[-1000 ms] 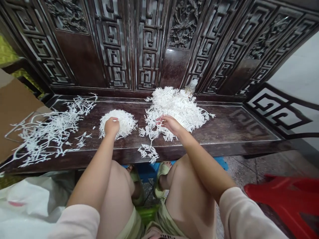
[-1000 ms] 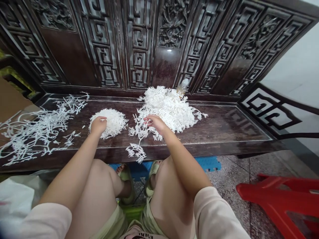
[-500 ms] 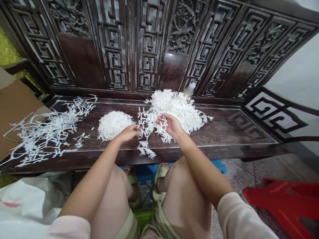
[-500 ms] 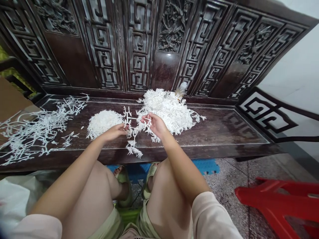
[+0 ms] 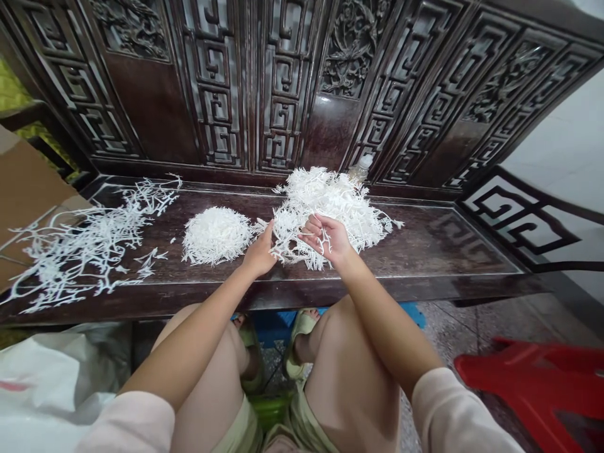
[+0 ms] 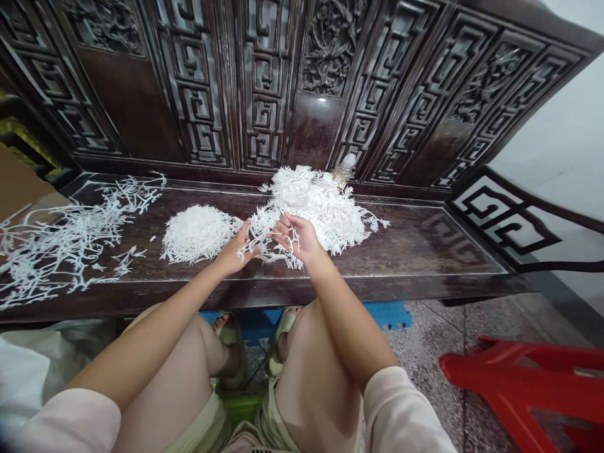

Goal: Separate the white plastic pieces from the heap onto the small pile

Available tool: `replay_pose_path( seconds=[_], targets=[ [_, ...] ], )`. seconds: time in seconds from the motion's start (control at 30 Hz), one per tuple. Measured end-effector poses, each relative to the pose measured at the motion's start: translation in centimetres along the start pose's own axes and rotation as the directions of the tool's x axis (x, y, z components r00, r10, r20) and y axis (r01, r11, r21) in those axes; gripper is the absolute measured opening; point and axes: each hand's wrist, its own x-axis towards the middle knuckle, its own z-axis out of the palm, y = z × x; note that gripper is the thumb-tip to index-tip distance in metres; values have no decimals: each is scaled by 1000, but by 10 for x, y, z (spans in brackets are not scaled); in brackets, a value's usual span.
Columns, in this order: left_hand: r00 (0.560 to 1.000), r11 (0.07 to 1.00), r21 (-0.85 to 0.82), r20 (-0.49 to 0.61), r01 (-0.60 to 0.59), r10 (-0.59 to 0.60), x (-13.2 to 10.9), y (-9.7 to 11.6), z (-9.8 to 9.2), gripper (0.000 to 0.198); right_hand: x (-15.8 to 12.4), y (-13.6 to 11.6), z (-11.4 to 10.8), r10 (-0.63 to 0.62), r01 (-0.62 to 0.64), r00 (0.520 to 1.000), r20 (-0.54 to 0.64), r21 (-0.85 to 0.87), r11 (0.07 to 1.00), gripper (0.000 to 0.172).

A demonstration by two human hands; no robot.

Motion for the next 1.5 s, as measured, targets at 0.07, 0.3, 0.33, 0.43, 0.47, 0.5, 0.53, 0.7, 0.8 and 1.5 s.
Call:
replay_pose_path(
  seconds=[0.07,0.3,0.33,0.43,0.47,0.5,0.53,0.7,0.8,1.5],
  targets=[
    [997,997,72,-83,12,-6,0,3,-3,67,-1,0,1,5,-5,1000,25,7,1000,32],
    [989,965,252,-146,68,-32,0,4,-11,37,-3,0,-2,-27,27,1000,-6,29,999,33],
    [988,961,265,-152,75,-35,-1,4,-11,34,-3,-1,-4,-36,36,999,-24,22,999,34],
    [981,961,256,-181,108,-62,-2,4,-12,31,-2,0,-9,-47,44,997,-66,-48,998,35],
    [978,963,240,-193,121,-75,-2,4,-12,31,-1,1,-12,-40,34,998,-58,-94,995,35],
    [975,967,218,-207,131,-86,-2,4,-13,32,0,3,-14,-24,18,999,-40,-157,987,36],
    [972,972,193,-217,136,-92,-2,4,-14,33,1,6,-17,0,-4,1000,-16,-240,971,35],
    [957,987,65,-262,146,-124,-3,5,-18,35,7,27,-24,284,-181,958,26,-712,678,18],
    [957,995,34,-279,91,-77,-4,7,-20,29,9,32,-22,374,-203,927,19,-813,546,9],
    [959,972,58,-165,-226,232,-6,15,-13,33,19,47,-3,140,-131,990,-12,-434,892,19]
  ],
)
